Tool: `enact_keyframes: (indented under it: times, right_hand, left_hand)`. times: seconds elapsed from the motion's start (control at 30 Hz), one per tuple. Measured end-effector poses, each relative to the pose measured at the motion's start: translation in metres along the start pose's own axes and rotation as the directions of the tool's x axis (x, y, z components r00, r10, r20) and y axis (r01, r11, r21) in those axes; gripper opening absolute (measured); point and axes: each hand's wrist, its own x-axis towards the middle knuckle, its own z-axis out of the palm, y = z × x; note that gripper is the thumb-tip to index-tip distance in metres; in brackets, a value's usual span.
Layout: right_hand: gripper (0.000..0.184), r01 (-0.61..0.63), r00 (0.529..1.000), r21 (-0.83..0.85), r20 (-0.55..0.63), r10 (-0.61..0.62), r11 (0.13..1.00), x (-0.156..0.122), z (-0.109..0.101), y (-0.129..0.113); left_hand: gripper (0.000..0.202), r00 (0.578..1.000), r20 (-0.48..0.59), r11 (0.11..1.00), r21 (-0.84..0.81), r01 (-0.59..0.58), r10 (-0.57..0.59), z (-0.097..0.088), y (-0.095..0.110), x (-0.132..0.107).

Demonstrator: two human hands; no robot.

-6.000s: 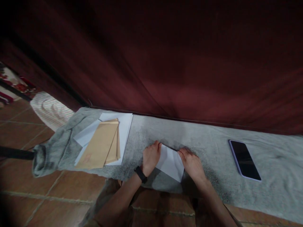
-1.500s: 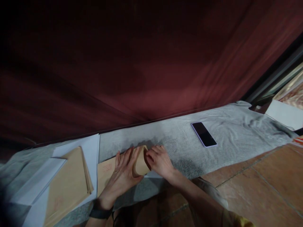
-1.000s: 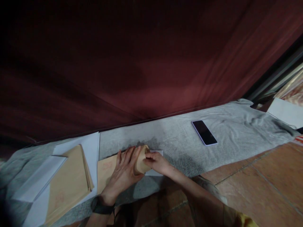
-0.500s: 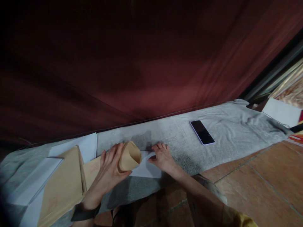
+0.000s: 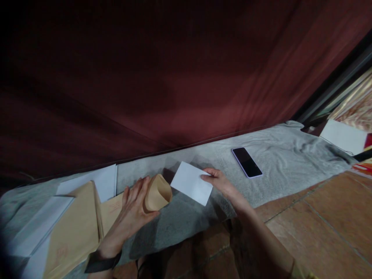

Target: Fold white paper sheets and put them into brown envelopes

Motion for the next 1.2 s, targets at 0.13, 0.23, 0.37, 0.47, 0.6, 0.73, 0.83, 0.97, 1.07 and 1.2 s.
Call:
enact_keyframes:
  times: [0.13, 0.23, 0.37, 0.47, 0.6, 0.73, 0.83, 0.97, 1.07, 1.2]
  right_hand:
    - [0.045, 0.01, 0.998, 0.086, -0.058, -0.005, 0.996, -0.006, -0.009, -0.009]
    - [0.047, 0.011, 0.999, 0.017, -0.037, -0.01, 1.0, -0.004, -0.006, -0.006]
    - [0.044, 0.076, 0.996, -0.111, 0.054, -0.071, 0.991, 0.004, -0.004, 0.006]
    - [0.04, 0.086, 0.994, -0.196, 0.089, -0.069, 0.977, 0.007, -0.006, 0.014]
    - [0.035, 0.085, 0.989, -0.257, 0.142, -0.05, 0.963, 0.008, -0.009, 0.016]
    - [0.035, 0.044, 0.974, -0.286, 0.226, 0.022, 0.957, 0.009, -0.012, 0.012]
    - [0.037, -0.019, 0.961, -0.272, 0.262, 0.093, 0.962, 0.01, -0.016, 0.006]
    - [0.031, -0.079, 0.944, -0.24, 0.294, 0.151, 0.967, 0.014, -0.02, -0.001]
    - [0.026, -0.083, 0.939, -0.245, 0.306, 0.158, 0.966, 0.016, -0.021, -0.004]
    - [0.02, -0.064, 0.931, -0.294, 0.326, 0.163, 0.954, 0.018, -0.02, -0.004]
  left_hand:
    - [0.11, 0.999, 0.022, 0.999, 0.001, -0.033, 0.033, 0.007, 0.003, 0.002]
    - [0.11, 0.997, 0.059, 0.999, -0.019, -0.045, 0.046, 0.009, 0.007, 0.004]
    - [0.112, 0.994, 0.1, 0.998, -0.038, -0.04, 0.043, 0.01, 0.012, 0.006]
    - [0.112, 0.991, 0.121, 0.998, -0.041, -0.048, 0.053, 0.011, 0.015, 0.006]
    - [0.109, 0.983, 0.161, 0.996, -0.039, -0.078, 0.083, 0.015, 0.019, 0.005]
    - [0.108, 0.982, 0.168, 0.996, -0.044, -0.082, 0.088, 0.017, 0.022, 0.004]
    - [0.107, 0.98, 0.175, 0.995, -0.042, -0.089, 0.095, 0.016, 0.022, 0.003]
    - [0.108, 0.978, 0.174, 0.993, -0.047, -0.107, 0.113, 0.016, 0.023, 0.003]
    - [0.108, 0.978, 0.166, 0.991, -0.052, -0.122, 0.129, 0.017, 0.025, 0.002]
    - [0.109, 0.978, 0.159, 0.99, -0.053, -0.132, 0.139, 0.019, 0.025, 0.001]
